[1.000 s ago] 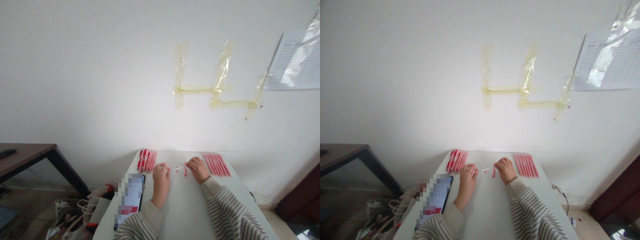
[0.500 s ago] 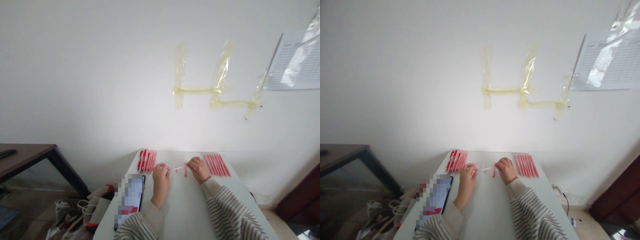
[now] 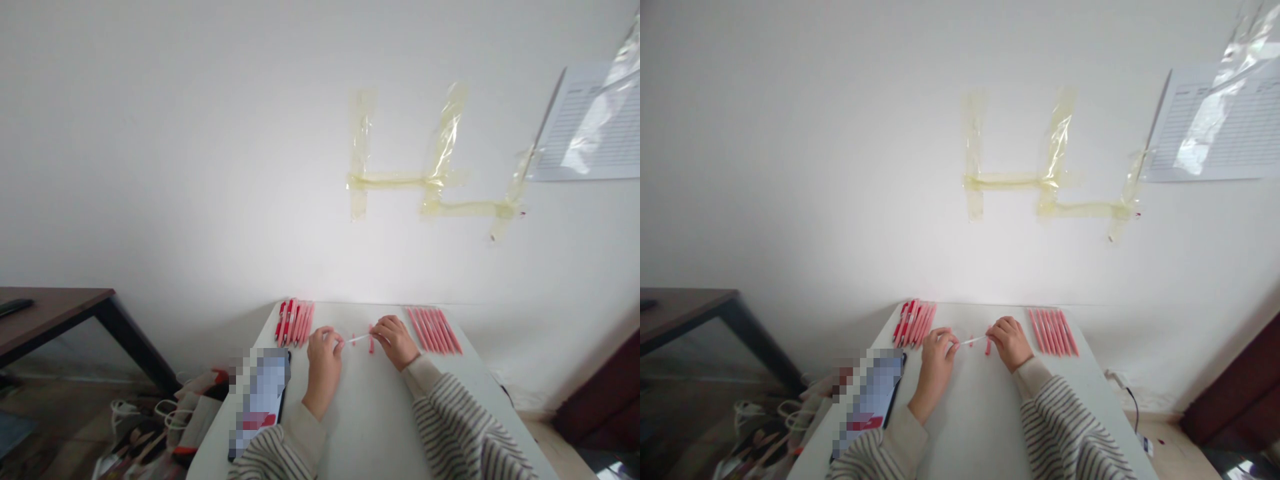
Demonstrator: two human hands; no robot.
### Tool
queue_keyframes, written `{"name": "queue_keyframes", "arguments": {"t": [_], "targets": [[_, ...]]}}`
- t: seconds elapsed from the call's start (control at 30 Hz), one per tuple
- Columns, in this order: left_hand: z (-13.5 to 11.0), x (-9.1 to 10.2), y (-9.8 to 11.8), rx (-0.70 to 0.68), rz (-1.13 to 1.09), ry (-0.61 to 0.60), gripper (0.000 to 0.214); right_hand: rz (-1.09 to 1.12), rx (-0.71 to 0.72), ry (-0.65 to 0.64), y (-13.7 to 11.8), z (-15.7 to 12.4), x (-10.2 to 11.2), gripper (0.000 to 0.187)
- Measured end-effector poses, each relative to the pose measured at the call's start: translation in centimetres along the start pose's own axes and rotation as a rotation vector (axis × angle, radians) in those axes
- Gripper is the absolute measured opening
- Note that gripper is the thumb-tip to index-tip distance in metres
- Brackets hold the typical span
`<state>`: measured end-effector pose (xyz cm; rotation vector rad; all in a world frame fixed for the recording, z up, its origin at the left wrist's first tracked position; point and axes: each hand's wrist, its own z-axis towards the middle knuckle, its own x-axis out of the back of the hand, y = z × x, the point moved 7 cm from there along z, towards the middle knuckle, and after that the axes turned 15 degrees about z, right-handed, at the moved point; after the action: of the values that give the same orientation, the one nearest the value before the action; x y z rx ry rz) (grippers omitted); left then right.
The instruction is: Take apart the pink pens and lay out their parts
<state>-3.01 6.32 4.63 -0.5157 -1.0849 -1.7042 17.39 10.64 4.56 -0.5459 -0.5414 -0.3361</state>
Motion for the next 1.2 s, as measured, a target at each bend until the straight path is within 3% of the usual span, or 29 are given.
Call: {"name": "queue_keyframes", "arguments": {"t": [0.4,0.57,0.83,1.2], "targets": [[0.1,-0.2,0.3,-0.066,-0.044,0.018,0.012,-0.068,-0.032,0.000,-0.1,-0.1,-0.2,0.008],[0.0,-0.1,0.4,-0.081,-0.029,0.036,0.012,-0.098,-0.044,-0.009,0.0,-0.2,-0.4,0.017],[0.2,-0.1,0.0,-0.066,0.038,0.044,0.010,-0.103,-0.064,-0.011,0.7,-0.4,-0.4,0.015],[0.1,2.4,-0.2,-0.037,0.509,0.040,0.022,-0.162,-0.100,0.000,2.2,-1.0,0.0,0.019]]}}
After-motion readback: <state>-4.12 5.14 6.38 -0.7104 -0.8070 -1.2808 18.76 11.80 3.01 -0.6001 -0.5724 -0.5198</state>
